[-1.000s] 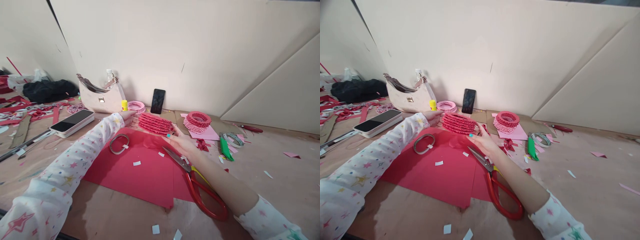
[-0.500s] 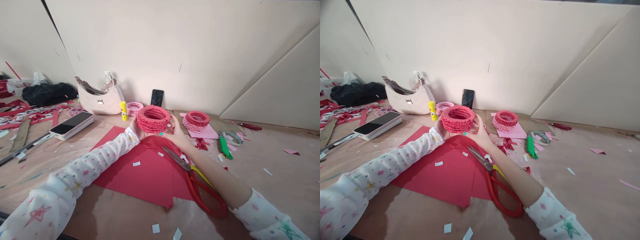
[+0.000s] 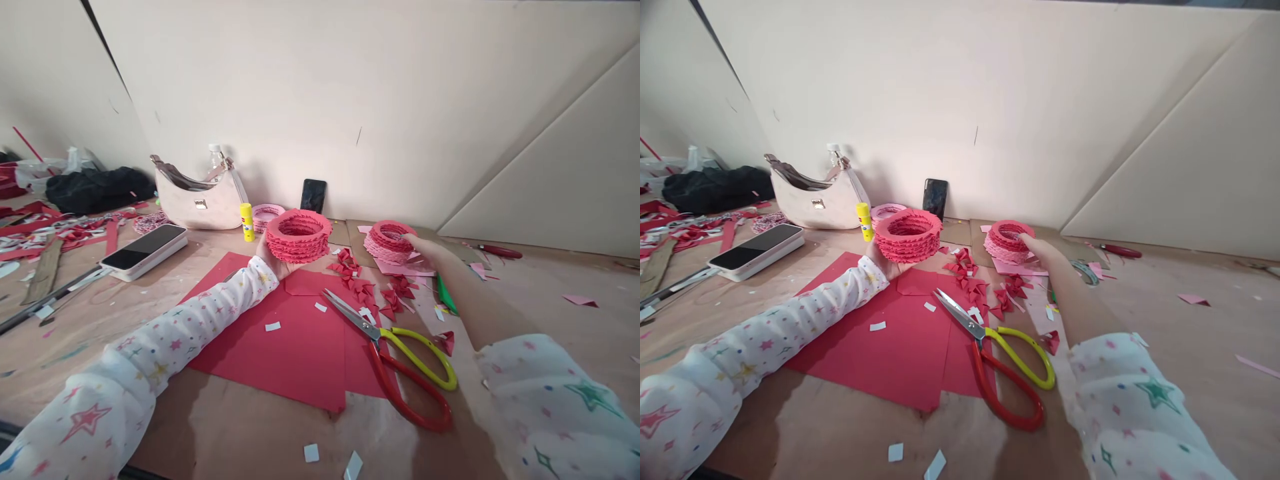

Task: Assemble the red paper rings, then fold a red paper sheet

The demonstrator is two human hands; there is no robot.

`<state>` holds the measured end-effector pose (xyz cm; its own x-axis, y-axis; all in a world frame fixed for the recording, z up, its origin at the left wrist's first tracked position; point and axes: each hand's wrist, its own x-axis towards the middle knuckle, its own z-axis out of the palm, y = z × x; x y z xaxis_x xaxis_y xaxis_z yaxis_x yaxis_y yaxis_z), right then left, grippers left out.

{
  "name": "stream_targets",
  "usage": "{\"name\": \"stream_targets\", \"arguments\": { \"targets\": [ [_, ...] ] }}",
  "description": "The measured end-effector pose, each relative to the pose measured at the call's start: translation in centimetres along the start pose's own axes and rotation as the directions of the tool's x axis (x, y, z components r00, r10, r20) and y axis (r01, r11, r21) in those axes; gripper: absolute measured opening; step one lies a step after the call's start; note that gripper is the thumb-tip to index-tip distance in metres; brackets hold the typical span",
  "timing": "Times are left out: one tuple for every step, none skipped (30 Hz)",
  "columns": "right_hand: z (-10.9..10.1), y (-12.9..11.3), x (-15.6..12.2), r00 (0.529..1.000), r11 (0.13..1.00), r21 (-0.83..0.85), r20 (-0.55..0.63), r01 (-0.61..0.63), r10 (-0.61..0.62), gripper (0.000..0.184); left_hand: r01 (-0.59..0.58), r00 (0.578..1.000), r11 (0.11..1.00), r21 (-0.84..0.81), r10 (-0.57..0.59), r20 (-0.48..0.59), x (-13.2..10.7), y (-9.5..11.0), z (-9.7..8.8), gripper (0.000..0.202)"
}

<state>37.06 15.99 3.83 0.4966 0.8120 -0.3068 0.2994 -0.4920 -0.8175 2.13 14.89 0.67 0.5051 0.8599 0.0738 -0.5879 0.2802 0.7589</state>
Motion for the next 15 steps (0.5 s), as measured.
{"name": "stream_targets", "arguments": {
  "targets": [
    [-0.1, 0.2, 0.1, 0.998, 0.997, 0.043, 0.042, -0.057, 0.055, 0.028, -0.001, 1.0, 1.0, -0.001, 0.001, -0.005, 0.0, 0.0, 0.0, 0.064],
    [-0.1, 0.3, 0.1, 0.993, 0.992, 0.077, 0.073, -0.095, 0.089, 0.026, 0.0, 1.0, 1.0, -0.002, 0.0, -0.01, 0.0, 0.0, -0.1, 0.065],
    [0.0, 0.3, 0.1, 0.988, 0.986, 0.107, 0.097, -0.128, 0.118, 0.025, 0.003, 1.0, 1.0, -0.003, -0.003, -0.013, 0.0, 0.0, 0.0, 0.066],
    [0.0, 0.2, 0.0, 0.984, 0.98, 0.126, 0.114, -0.151, 0.136, 0.025, 0.006, 1.0, 1.0, -0.005, -0.006, -0.015, 0.0, 0.0, 0.0, 0.067],
    [0.0, 0.1, -0.1, 0.982, 0.979, 0.13, 0.123, -0.159, 0.143, 0.024, 0.007, 1.0, 1.0, -0.007, -0.007, -0.017, -0.1, 0.0, 0.1, 0.067],
    [0.1, 0.0, -0.1, 0.981, 0.978, 0.127, 0.124, -0.164, 0.149, 0.024, 0.007, 1.0, 1.0, -0.009, -0.007, -0.019, -0.1, 0.1, 0.2, 0.068],
    [0.2, -0.1, -0.1, 0.983, 0.981, 0.113, 0.112, -0.161, 0.148, 0.025, 0.004, 1.0, 1.0, -0.011, -0.004, -0.019, -0.2, 0.1, 0.3, 0.067],
    [0.3, -0.2, -0.1, 0.986, 0.985, 0.093, 0.09, -0.148, 0.139, 0.026, 0.0, 1.0, 1.0, -0.013, 0.0, -0.017, -0.3, 0.1, 0.4, 0.067],
    [0.5, -0.2, -0.1, 0.99, 0.989, 0.07, 0.063, -0.128, 0.124, 0.027, -0.003, 1.0, 1.0, -0.009, 0.003, -0.013, -0.3, 0.2, 0.5, 0.067],
    [0.7, -0.3, -0.1, 0.994, 0.993, 0.05, 0.038, -0.107, 0.105, 0.028, -0.005, 1.0, 1.0, 0.002, 0.005, -0.014, -0.4, 0.2, 0.6, 0.067],
    [1.0, -0.4, 0.0, 0.996, 0.995, 0.039, 0.023, -0.087, 0.087, 0.03, -0.005, 1.0, 1.0, 0.023, 0.006, -0.02, -0.5, 0.2, 0.7, 0.069],
    [1.2, -0.4, 0.1, 0.997, 0.996, 0.041, 0.024, -0.081, 0.08, 0.031, -0.003, 0.999, 0.999, 0.054, 0.004, -0.032, -0.5, 0.3, 0.8, 0.07],
    [1.4, -0.5, 0.1, 0.996, 0.995, 0.051, 0.035, -0.086, 0.084, 0.032, 0.001, 0.999, 0.996, 0.088, 0.003, -0.047, -0.5, 0.3, 0.9, 0.071],
    [1.6, -0.6, 0.2, 0.994, 0.993, 0.06, 0.046, -0.1, 0.097, 0.032, 0.007, 0.998, 0.993, 0.115, 0.0, -0.058, -0.6, 0.3, 0.9, 0.072],
    [1.8, -0.7, 0.3, 0.992, 0.99, 0.068, 0.054, -0.12, 0.117, 0.032, 0.008, 0.998, 0.992, 0.129, 0.0, -0.063, -0.6, 0.3, 0.9, 0.073]
  ]
}}
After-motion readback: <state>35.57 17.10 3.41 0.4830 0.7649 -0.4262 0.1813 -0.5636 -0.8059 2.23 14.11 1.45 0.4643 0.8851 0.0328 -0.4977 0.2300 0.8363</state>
